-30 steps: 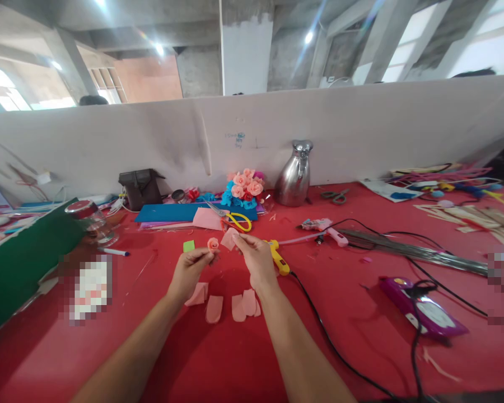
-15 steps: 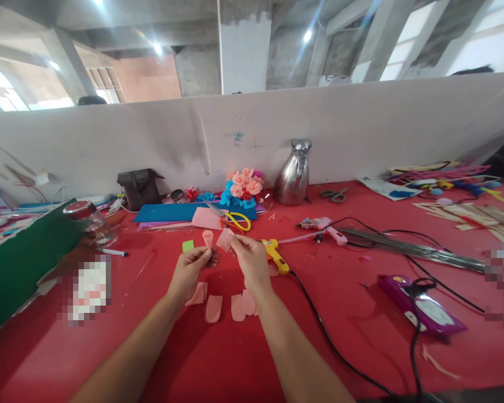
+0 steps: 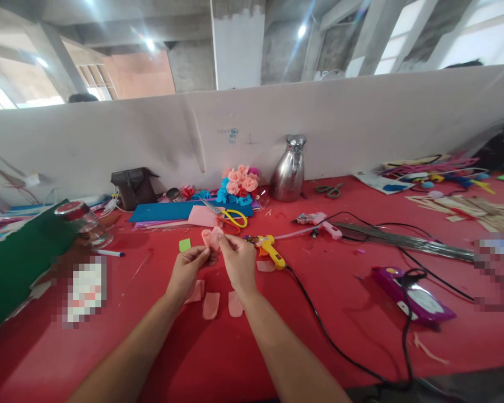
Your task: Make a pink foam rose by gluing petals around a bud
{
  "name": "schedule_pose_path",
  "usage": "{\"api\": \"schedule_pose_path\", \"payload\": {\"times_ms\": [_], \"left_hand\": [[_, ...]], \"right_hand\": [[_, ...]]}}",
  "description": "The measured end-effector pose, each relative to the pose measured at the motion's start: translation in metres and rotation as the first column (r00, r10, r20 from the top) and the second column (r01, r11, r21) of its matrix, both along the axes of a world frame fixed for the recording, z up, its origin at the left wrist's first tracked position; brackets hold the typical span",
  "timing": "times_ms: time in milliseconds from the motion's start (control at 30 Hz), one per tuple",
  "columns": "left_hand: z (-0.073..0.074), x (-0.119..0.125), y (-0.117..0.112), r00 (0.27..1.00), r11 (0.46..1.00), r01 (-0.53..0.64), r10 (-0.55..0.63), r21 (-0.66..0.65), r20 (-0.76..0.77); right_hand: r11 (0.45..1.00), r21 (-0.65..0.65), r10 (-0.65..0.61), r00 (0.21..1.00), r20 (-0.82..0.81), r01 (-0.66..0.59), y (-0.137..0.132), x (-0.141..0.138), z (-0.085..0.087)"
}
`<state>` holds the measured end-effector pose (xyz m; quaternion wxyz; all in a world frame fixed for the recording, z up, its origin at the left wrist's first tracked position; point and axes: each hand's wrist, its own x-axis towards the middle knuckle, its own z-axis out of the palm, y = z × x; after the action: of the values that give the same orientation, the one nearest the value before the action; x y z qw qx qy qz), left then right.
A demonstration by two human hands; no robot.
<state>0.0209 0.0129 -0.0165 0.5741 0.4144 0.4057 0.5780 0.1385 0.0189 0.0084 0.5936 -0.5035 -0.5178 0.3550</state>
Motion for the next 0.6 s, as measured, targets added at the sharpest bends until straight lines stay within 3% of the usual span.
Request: {"api": "schedule_pose_path", "payload": {"times_ms": [600], "left_hand": [[0.0032,0.0015,-0.0008,1.0,1.0,-0.015,0.015,0.025,-0.003]], "right_hand": [[0.994,-0.017,0.108,0.987,-0.119,-0.111,-0.008,-0.0073,0.006]]}}
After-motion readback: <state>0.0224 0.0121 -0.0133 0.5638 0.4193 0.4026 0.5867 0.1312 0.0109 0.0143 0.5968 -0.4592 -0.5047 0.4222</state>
